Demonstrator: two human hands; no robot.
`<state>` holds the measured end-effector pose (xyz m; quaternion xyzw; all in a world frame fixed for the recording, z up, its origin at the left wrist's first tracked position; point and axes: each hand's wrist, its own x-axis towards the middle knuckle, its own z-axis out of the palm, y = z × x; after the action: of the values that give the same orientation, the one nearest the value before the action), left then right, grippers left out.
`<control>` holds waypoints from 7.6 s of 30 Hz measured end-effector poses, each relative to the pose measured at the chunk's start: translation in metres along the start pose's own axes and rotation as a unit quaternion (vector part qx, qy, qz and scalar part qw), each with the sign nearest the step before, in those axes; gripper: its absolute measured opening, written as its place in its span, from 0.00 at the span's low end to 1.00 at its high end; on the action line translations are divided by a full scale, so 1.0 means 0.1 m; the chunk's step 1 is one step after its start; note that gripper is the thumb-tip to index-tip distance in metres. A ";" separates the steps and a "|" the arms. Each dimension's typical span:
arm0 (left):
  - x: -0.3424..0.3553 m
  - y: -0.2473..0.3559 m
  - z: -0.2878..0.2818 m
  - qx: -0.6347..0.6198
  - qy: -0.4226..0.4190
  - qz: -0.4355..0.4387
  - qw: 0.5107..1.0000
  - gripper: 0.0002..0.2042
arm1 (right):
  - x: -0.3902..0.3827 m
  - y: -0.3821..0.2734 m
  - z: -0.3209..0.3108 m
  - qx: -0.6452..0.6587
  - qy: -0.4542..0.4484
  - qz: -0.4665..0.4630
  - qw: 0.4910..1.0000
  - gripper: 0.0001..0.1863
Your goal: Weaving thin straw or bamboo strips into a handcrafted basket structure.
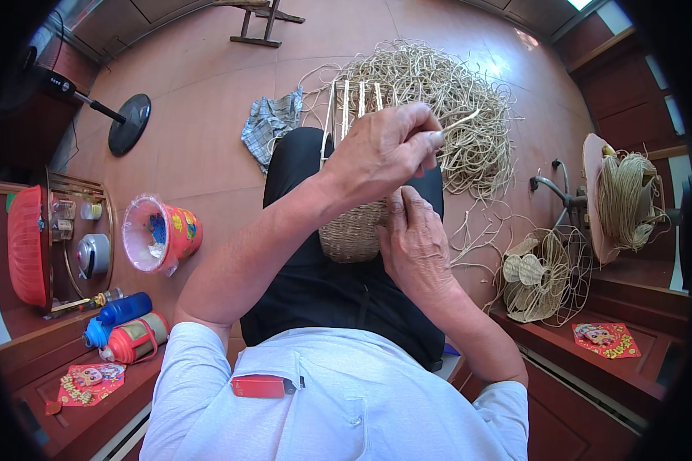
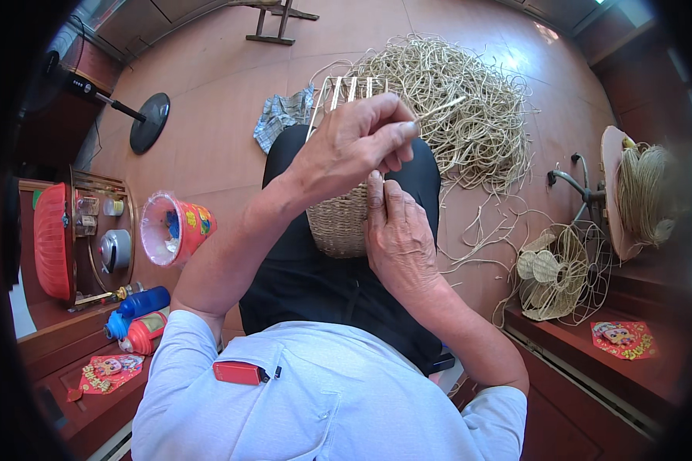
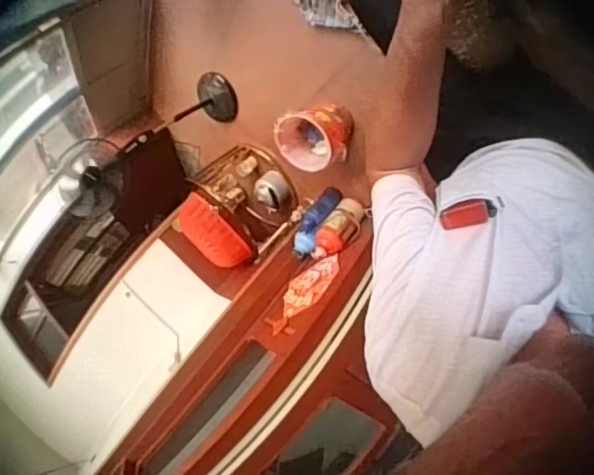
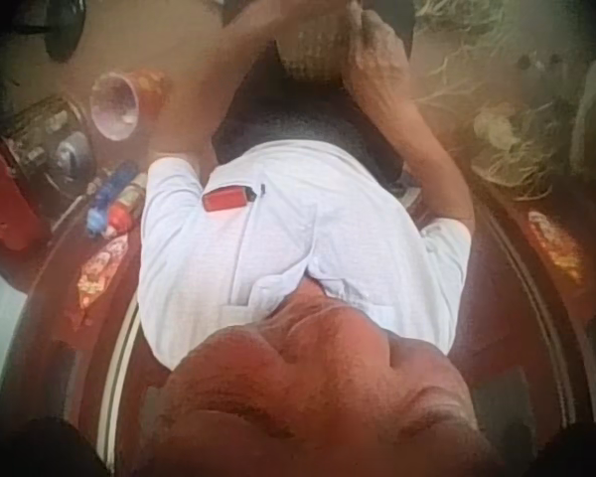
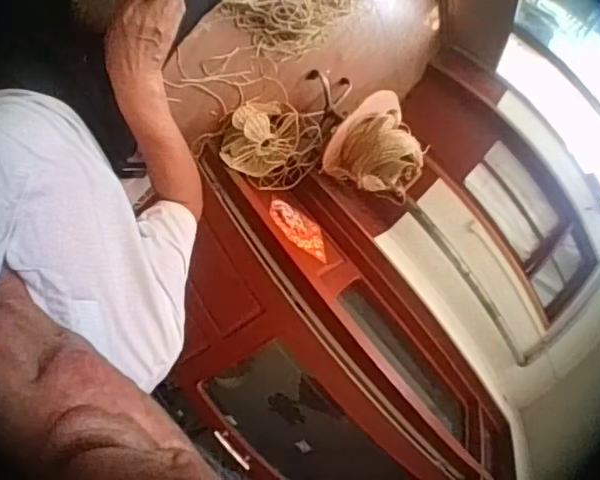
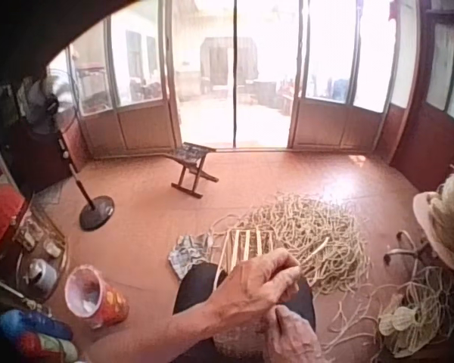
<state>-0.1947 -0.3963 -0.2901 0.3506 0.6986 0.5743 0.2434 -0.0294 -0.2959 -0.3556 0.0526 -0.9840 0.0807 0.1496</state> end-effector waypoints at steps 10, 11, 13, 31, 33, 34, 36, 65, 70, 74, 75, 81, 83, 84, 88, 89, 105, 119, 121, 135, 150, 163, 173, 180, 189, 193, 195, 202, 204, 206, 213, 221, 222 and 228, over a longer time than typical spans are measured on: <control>-0.66 -0.40 0.11 0.208 0.189 0.064 0.958 0.19 | 0.12 0.10 -0.04 0.073 0.000 0.021 0.997 0.30; -0.71 -0.44 0.16 0.332 0.205 0.141 0.910 0.21 | 0.14 0.11 -0.04 0.090 0.001 0.024 0.996 0.29; -0.80 -0.47 0.23 0.379 0.173 0.139 0.898 0.34 | 0.15 0.13 -0.03 0.105 0.004 0.026 0.994 0.28; -0.71 -0.56 0.54 0.226 0.225 -0.023 0.947 0.38 | 0.14 0.16 0.00 0.115 0.031 0.023 0.993 0.28; -0.73 -0.58 0.58 0.277 0.239 0.016 0.931 0.39 | 0.14 0.16 0.00 0.113 0.043 0.019 0.992 0.27; -0.75 -0.57 0.60 0.275 0.240 0.015 0.931 0.39 | 0.13 0.16 0.01 0.112 0.042 0.018 0.993 0.27; -0.78 -0.55 0.62 0.288 0.239 0.037 0.927 0.37 | 0.11 0.17 0.03 0.111 0.047 0.019 0.993 0.27; -0.09 0.46 -0.98 -0.136 0.111 0.038 0.984 0.24 | 0.21 -0.41 0.03 -0.008 -0.069 0.021 0.997 0.45; -0.53 -0.15 -0.87 0.009 0.242 0.072 0.968 0.18 | 0.24 -0.41 0.03 -0.033 -0.084 0.029 0.996 0.46; -0.95 -0.76 -0.60 -0.084 0.234 -0.105 0.963 0.25 | 0.31 -0.37 -0.01 -0.033 -0.094 0.018 0.995 0.43; -0.99 -0.82 -0.50 -0.131 0.222 -0.111 0.960 0.28 | 0.32 -0.35 -0.02 -0.033 -0.095 0.018 0.995 0.43; -0.95 -0.88 -0.15 -0.204 0.204 -0.099 0.952 0.37 | 0.40 -0.33 -0.01 -0.005 -0.078 0.011 0.997 0.34; -0.87 -0.86 -0.08 -0.223 0.196 -0.089 0.951 0.38 | 0.37 -0.31 0.01 0.022 -0.073 0.019 0.997 0.33; -0.85 -0.88 -0.07 -0.243 0.193 -0.096 0.946 0.38 | 0.36 -0.31 0.02 0.037 -0.063 0.021 0.997 0.34; -0.89 -0.83 -0.07 -0.251 0.203 -0.095 0.942 0.37 | 0.31 -0.25 0.08 0.061 -0.014 -0.005 0.998 0.34; -0.90 -0.82 -0.07 -0.249 0.204 -0.089 0.942 0.37 | 0.29 -0.25 0.09 0.058 -0.010 -0.005 0.998 0.34; -0.94 -0.74 -0.15 0.040 0.294 -0.070 0.952 0.14 | 0.30 -0.21 0.10 0.124 0.011 0.013 0.992 0.30; -1.59 -1.05 -1.06 0.348 0.368 -0.111 0.855 0.13 | 0.49 -0.25 0.16 0.167 0.134 -0.008 0.977 0.17; -1.77 -1.07 -1.40 0.328 0.359 -0.181 0.855 0.11 | 0.60 -0.32 0.22 0.170 0.154 0.010 0.973 0.11; -4.46 -1.06 -5.23 0.151 0.602 -0.240 0.747 0.14 | 0.75 -0.54 0.28 0.136 0.132 0.056 0.980 0.12; -1.36 -0.80 -0.69 0.096 0.169 -0.057 0.979 0.16 | 0.73 -0.52 0.27 0.142 0.122 0.059 0.981 0.09; -2.54 -1.56 -2.90 0.596 0.330 -0.156 0.715 0.15 | 0.78 -0.53 0.37 0.154 0.158 0.068 0.973 0.13; -1.34 -0.78 -0.06 0.182 0.310 0.015 0.933 0.13 | 0.77 -0.51 0.33 0.142 0.161 0.069 0.974 0.11; -1.39 -1.04 0.07 0.035 0.333 -0.025 0.942 0.10 | 0.75 -0.49 0.31 0.150 0.142 0.077 0.975 0.12; -1.35 -0.88 0.07 0.078 0.322 -0.035 0.943 0.09 | 0.75 -0.46 0.22 0.198 0.117 0.086 0.969 0.08; -1.34 -0.85 0.07 0.003 0.302 -0.091 0.949 0.07 | 0.76 -0.46 0.16 0.225 0.108 0.079 0.965 0.12; -1.33 -0.82 0.06 -0.050 0.290 -0.092 0.951 0.06 | 0.77 -0.45 0.16 0.222 0.098 0.073 0.967 0.09; -1.31 -0.80 0.02 -0.086 0.278 -0.111 0.950 0.08 | 0.82 -0.43 0.16 0.211 0.080 0.035 0.974 0.10; -1.32 -0.78 0.01 -0.100 0.275 -0.112 0.950 0.09 | 0.83 -0.42 0.16 0.206 0.071 0.029 0.975 0.11; -1.33 -0.80 -0.02 -0.126 0.268 -0.120 0.948 0.09 | 0.84 -0.40 0.13 0.198 0.057 0.024 0.978 0.12; -1.35 -0.78 -0.06 -0.198 0.217 -0.194 0.936 0.12 | 0.99 -0.25 0.03 0.180 -0.070 -0.038 0.980 0.14; -1.42 -0.87 -0.07 -0.208 0.207 -0.164 0.942 0.13 | 1.23 -0.19 -0.06 0.164 -0.224 -0.046 0.960 0.17; -1.41 -0.82 -0.03 -0.201 0.206 -0.173 0.942 0.14 | 1.22 -0.18 -0.05 0.179 -0.211 -0.056 0.959 0.17; -1.47 -0.74 0.08 -0.102 0.219 -0.174 0.955 0.16 | 1.24 -0.17 -0.08 0.201 -0.232 -0.044 0.951 0.17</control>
<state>-0.1114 -0.5114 -0.3734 0.0623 0.7224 0.6541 0.2155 -0.1429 -0.3214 -0.3084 0.1425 -0.9516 0.2560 -0.0926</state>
